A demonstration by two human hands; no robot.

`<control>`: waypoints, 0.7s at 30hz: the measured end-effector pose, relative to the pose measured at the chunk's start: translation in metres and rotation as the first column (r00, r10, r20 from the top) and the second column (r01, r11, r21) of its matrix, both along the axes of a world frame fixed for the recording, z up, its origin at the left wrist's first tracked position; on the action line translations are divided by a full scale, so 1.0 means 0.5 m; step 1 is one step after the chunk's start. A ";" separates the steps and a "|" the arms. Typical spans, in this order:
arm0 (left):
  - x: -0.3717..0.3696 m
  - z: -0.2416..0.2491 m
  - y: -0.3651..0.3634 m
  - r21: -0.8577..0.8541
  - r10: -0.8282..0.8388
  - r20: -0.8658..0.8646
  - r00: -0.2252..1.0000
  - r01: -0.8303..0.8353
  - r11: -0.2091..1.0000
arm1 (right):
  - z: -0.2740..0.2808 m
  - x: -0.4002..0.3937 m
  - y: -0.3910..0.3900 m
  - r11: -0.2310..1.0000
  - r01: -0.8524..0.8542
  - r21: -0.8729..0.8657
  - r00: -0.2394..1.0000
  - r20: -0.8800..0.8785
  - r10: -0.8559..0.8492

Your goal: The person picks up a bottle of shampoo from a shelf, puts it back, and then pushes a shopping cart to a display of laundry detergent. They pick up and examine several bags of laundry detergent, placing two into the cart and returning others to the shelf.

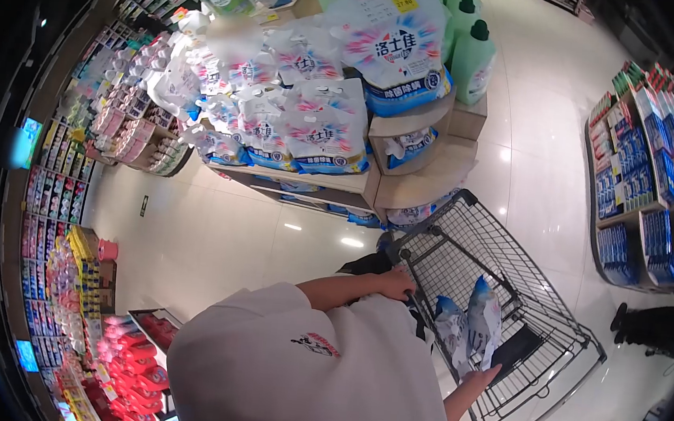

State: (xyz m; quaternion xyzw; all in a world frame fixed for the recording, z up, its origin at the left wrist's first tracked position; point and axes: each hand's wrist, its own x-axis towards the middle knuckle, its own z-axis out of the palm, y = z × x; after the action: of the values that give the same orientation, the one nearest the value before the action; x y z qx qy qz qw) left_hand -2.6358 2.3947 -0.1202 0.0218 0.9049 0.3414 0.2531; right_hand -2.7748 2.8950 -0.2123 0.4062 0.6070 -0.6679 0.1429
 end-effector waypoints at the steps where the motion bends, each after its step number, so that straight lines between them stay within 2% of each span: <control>1: 0.004 -0.023 0.000 0.008 0.005 -0.029 1.000 -0.005 1.000 | -0.002 0.007 0.009 0.962 -0.210 0.175 0.973 -0.055 0.223; 2: 0.004 -0.039 0.002 0.019 0.011 -0.057 0.998 -0.010 1.000 | -0.001 0.015 0.016 0.854 -0.361 0.374 0.907 -0.074 0.416; 3: 0.005 -0.042 0.003 0.002 0.007 -0.029 1.000 -0.007 1.000 | 0.005 0.014 0.022 0.870 -0.344 0.354 0.920 -0.059 0.388; 4: 0.008 -0.042 0.000 -0.015 0.001 0.001 1.000 -0.001 1.000 | 0.014 0.005 0.011 0.955 -0.217 0.202 0.975 -0.011 0.224; 5: -0.005 -0.044 0.001 -0.029 0.003 0.018 1.000 -0.003 1.000 | 0.029 -0.007 0.007 0.990 -0.099 0.100 0.995 0.044 0.095; 6: -0.010 -0.039 -0.003 -0.035 0.005 0.007 1.000 -0.004 0.999 | 0.035 -0.006 0.005 0.996 -0.060 0.072 0.996 0.070 0.055; 9: -0.007 -0.026 0.003 -0.029 -0.012 -0.028 1.000 0.011 1.000 | 0.037 -0.007 0.029 0.996 -0.068 0.059 0.993 0.099 0.062; 14: -0.003 -0.064 0.001 -0.051 0.018 -0.110 0.994 -0.024 0.998 | 0.011 -0.024 0.058 0.988 -0.152 0.034 0.978 0.147 0.146; 21: -0.015 -0.042 0.005 -0.103 0.014 -0.072 0.997 -0.021 0.994 | -0.009 -0.041 0.057 0.968 -0.251 -0.006 0.943 0.222 0.246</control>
State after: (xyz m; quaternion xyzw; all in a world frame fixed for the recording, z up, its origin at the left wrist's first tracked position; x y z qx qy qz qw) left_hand -2.6435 2.3972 -0.1414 0.0131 0.9300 0.2953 0.2185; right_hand -2.7955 2.9236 -0.2170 0.3999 0.6411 -0.5884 0.2881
